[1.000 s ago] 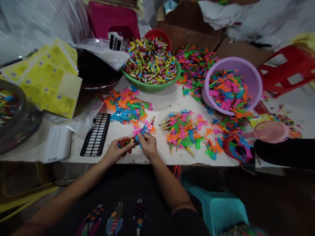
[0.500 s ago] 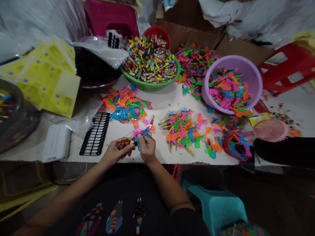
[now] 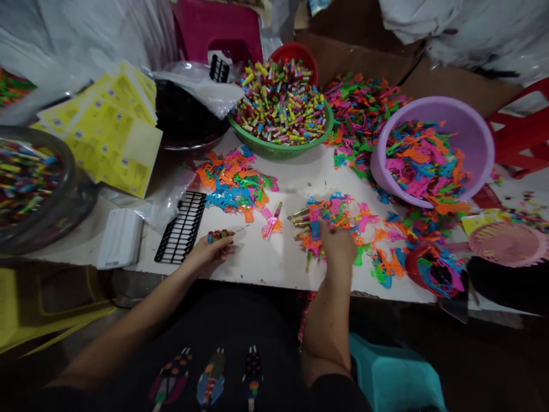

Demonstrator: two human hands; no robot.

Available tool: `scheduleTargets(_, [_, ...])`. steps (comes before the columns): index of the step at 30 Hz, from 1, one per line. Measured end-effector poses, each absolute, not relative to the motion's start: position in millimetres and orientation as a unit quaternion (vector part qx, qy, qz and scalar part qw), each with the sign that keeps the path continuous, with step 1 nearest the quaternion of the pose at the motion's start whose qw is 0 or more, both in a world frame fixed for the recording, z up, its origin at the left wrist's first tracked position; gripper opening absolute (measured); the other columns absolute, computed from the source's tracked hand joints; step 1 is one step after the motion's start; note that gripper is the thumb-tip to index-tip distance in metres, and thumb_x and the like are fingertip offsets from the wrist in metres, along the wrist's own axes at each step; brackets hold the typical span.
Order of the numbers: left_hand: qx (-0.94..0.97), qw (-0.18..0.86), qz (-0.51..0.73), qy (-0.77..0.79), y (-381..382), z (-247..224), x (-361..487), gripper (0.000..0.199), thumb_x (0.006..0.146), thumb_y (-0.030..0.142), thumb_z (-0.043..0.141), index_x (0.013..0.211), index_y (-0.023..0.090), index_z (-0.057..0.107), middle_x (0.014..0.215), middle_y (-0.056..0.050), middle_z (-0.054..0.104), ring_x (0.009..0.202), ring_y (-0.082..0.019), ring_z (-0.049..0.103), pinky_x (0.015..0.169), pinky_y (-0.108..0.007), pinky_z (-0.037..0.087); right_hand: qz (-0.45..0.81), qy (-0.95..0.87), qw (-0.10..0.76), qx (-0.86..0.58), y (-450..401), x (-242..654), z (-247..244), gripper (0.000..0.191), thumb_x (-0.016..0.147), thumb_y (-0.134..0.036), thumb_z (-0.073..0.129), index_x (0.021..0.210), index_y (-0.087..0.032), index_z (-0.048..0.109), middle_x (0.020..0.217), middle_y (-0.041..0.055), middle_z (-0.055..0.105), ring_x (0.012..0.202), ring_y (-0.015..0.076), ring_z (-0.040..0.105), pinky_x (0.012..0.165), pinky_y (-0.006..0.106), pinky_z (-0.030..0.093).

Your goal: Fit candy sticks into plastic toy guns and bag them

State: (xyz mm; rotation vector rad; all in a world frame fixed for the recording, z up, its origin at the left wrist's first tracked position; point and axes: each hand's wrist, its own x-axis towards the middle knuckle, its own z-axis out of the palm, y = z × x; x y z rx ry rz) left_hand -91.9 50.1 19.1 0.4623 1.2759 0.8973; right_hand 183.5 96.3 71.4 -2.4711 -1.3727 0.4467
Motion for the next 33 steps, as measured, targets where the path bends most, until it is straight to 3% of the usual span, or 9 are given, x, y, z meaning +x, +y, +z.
scheduleTargets(2, [0.18,0.696,0.399,0.568,52.6,15.4,-94.3,0.037,0.062,0.019,0.067,0.096,0.01,0.055,0.065,-0.001,0.06,0.048,-0.009,0.057,0.038,-0.015,0.041,0.011,-0.442,0.183,-0.878,104.3,189.1,71.9,0.048,0.07,-0.057,0.048,0.08,-0.012,0.064,0.079,0.0137,0.059,0.072,0.0235,0.053,0.065,0.036,0.039])
scheduleTargets(5, [0.183,0.71,0.4,0.55,52.3,13.2,-86.0,0.041,0.063,0.02,0.066,0.1,0.013,0.049,0.071,-0.003,0.063,0.051,-0.011,0.06,0.04,-0.018,0.044,0.032,-0.573,0.239,-0.783,111.3,152.8,53.7,0.04,0.08,-0.047,0.041,0.085,-0.014,0.063,0.083,0.0114,0.06,0.079,0.0206,0.053,0.071,0.033,0.04])
scheduleTargets(7, [0.207,0.708,0.395,0.547,51.4,14.2,-79.2,0.036,0.062,0.024,0.067,0.092,0.012,0.051,0.072,-0.004,0.063,0.054,-0.013,0.062,0.041,-0.018,0.045,0.086,-0.666,0.199,-0.714,114.1,118.6,33.8,0.037,0.08,-0.044,0.042,0.088,-0.014,0.064,0.083,0.0104,0.061,0.081,0.0201,0.053,0.075,0.032,0.039])
scheduleTargets(10, [0.24,0.689,0.395,0.557,51.5,16.7,-80.5,0.033,0.059,0.029,0.071,0.08,0.011,0.054,0.07,-0.004,0.062,0.057,-0.014,0.062,0.042,-0.018,0.045,0.067,-0.72,0.112,-0.682,114.5,90.3,8.6,0.032,0.078,-0.034,0.048,0.098,-0.015,0.063,0.098,0.0129,0.06,0.092,0.0247,0.049,0.08,0.036,0.035])
scheduleTargets(14, [0.245,0.666,0.402,0.578,50.9,12.0,-96.6,0.042,0.057,0.034,0.073,0.087,0.011,0.056,0.071,-0.003,0.062,0.058,-0.014,0.063,0.043,-0.018,0.046,0.001,-0.67,0.085,-0.737,113.8,96.3,-1.2,0.029,0.076,-0.02,0.045,0.098,-0.013,0.063,0.113,0.0153,0.053,0.102,0.0293,0.042,0.084,0.042,0.03])
scheduleTargets(22, [0.334,0.678,0.374,0.538,46.4,2.8,-75.6,0.043,0.057,0.042,0.071,0.084,0.011,0.056,0.068,-0.003,0.061,0.059,-0.016,0.063,0.04,-0.019,0.045,0.066,-0.751,0.117,-0.647,142.3,63.1,-11.1,0.048,0.08,-0.038,0.045,0.124,-0.019,0.045,0.126,0.0092,0.046,0.113,0.0255,0.037,0.094,0.037,0.025])
scheduleTargets(26, [0.295,0.645,0.406,0.576,49.7,11.3,-83.5,0.044,0.056,0.041,0.071,0.085,0.01,0.059,0.065,-0.003,0.061,0.06,-0.015,0.062,0.043,-0.02,0.046,0.067,-0.773,0.064,-0.627,130.7,62.3,-8.0,0.034,0.08,-0.028,0.043,0.107,-0.014,0.056,0.105,0.0112,0.058,0.095,0.0232,0.049,0.088,0.035,0.03])
scheduleTargets(29, [0.231,0.641,0.431,0.591,50.6,6.6,-91.5,0.048,0.054,0.036,0.074,0.092,0.01,0.061,0.074,-0.005,0.064,0.065,-0.014,0.061,0.05,-0.021,0.048,0.073,-0.776,0.031,-0.626,110.0,68.3,-1.7,0.025,0.079,-0.02,0.041,0.093,-0.014,0.061,0.09,0.0107,0.061,0.087,0.0221,0.051,0.082,0.034,0.033])
scheduleTargets(33, [0.194,0.669,0.459,0.551,54.3,-5.5,-82.5,0.055,0.054,0.031,0.075,0.104,0.014,0.058,0.096,-0.006,0.063,0.072,-0.011,0.059,0.057,-0.021,0.05,0.062,-0.746,0.092,-0.657,102.6,63.7,0.4,0.04,0.079,-0.031,0.045,0.114,-0.013,0.051,0.114,0.0144,0.053,0.102,0.0252,0.046,0.085,0.035,0.034])
